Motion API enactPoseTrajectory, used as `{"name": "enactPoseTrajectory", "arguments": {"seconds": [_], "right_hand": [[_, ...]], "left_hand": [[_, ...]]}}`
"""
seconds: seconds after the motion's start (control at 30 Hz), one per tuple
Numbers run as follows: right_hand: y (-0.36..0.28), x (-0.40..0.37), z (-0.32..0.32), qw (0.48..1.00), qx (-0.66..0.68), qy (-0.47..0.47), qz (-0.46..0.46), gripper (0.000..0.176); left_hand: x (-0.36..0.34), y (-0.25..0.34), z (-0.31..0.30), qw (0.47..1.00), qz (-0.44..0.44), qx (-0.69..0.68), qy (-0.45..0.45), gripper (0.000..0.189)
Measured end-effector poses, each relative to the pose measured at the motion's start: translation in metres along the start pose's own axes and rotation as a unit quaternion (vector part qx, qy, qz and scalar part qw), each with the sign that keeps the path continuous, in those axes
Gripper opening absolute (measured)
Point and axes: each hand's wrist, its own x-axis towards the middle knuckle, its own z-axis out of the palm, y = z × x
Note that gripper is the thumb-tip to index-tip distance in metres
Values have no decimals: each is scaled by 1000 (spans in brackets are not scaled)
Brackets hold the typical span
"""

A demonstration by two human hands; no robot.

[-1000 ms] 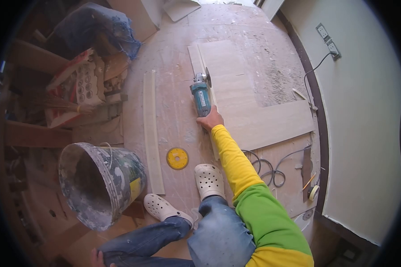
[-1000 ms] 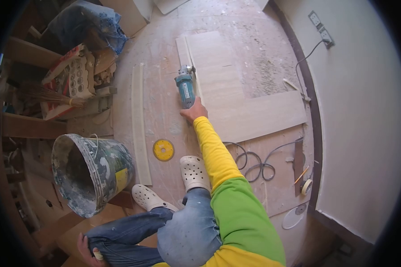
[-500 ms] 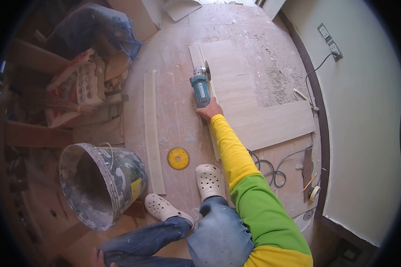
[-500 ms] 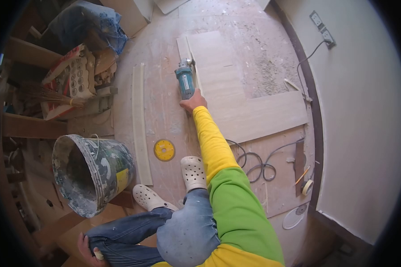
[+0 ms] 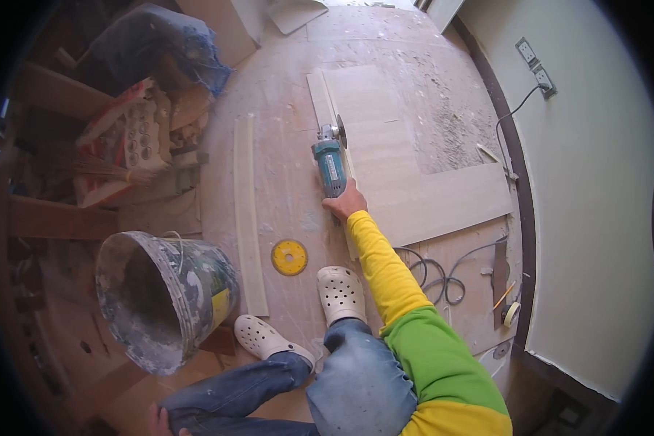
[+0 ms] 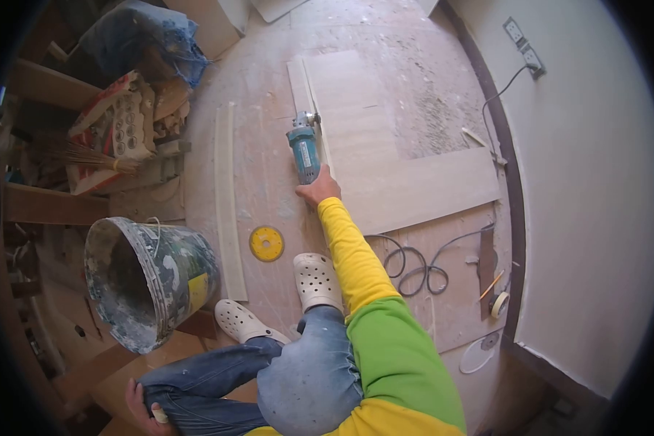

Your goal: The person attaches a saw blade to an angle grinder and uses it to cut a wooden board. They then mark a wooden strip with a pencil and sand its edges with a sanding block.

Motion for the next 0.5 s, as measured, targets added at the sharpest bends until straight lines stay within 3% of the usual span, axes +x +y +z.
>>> {"name": "enactPoseTrajectory", "arguments": {"seconds": [0.23, 0.5], "right_hand": [[8, -18, -1, 1000, 2, 0, 0, 84], [-22, 33, -7, 1000, -4, 3, 3, 85]], "left_hand": [[-4, -6, 1, 1000, -1, -5, 2, 53], [2, -2, 0, 1000, 5, 0, -4, 55]]}}
